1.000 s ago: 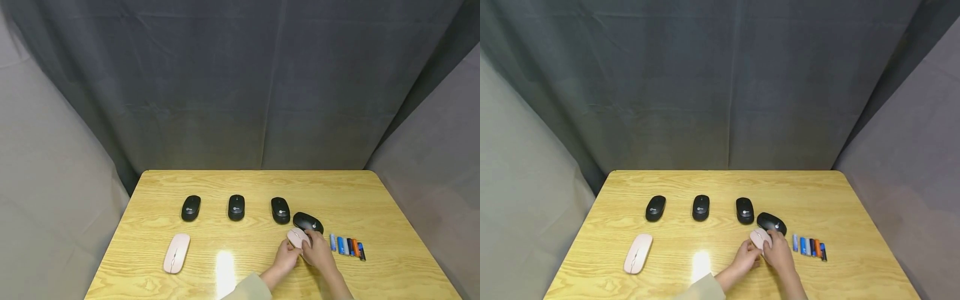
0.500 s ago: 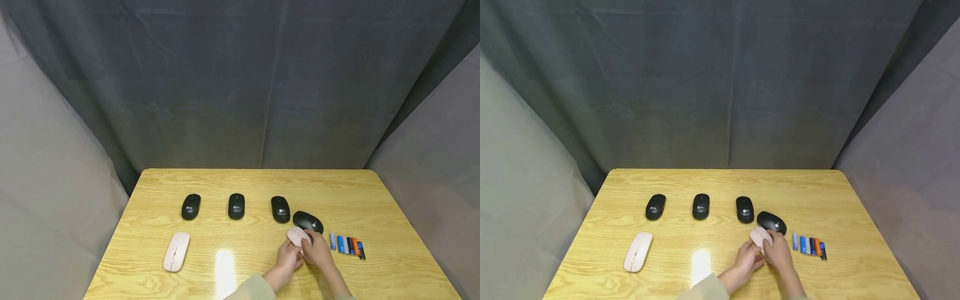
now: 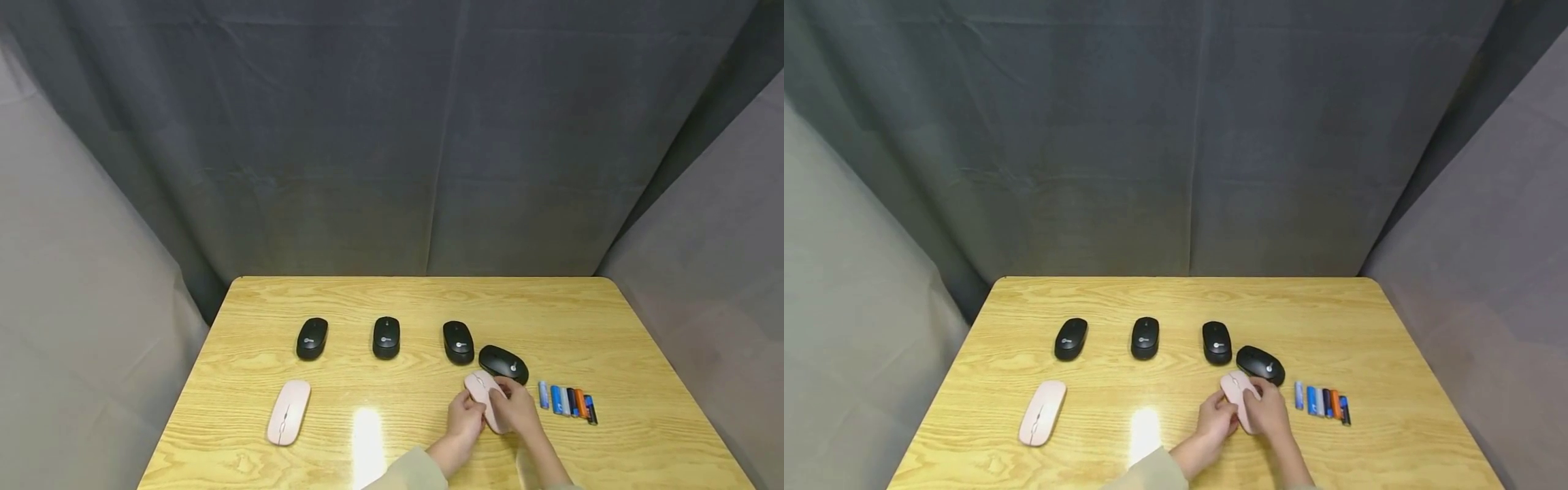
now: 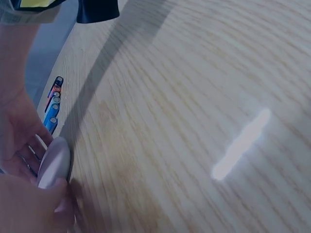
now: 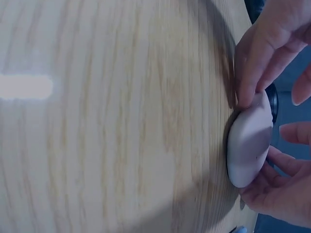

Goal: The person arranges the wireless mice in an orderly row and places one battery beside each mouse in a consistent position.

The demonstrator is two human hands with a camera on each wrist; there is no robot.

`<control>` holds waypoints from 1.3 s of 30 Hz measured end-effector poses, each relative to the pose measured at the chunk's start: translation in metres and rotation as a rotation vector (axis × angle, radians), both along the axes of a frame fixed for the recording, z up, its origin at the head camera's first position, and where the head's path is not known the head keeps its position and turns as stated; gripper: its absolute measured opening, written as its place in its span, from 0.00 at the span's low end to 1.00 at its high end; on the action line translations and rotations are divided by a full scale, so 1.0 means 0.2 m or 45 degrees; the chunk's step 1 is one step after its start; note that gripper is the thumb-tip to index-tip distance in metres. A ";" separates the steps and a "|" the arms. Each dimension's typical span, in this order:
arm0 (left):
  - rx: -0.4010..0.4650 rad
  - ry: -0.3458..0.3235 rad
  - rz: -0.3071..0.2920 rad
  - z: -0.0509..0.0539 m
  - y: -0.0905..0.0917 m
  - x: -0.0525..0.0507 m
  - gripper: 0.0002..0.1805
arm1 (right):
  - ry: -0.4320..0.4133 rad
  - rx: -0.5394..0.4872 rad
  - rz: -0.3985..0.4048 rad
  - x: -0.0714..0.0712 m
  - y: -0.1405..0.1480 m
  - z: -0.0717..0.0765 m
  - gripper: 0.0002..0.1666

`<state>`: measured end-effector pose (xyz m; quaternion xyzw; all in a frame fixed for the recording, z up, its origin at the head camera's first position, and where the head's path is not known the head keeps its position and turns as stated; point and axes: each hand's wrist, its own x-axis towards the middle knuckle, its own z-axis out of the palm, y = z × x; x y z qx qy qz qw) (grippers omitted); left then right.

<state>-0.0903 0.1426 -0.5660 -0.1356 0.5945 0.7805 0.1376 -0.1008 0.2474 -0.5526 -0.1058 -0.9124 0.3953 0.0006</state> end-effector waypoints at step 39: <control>-0.607 0.287 0.167 -0.05 -0.60 -0.12 0.17 | 0.074 -0.571 -0.279 -0.02 -0.66 -0.07 0.20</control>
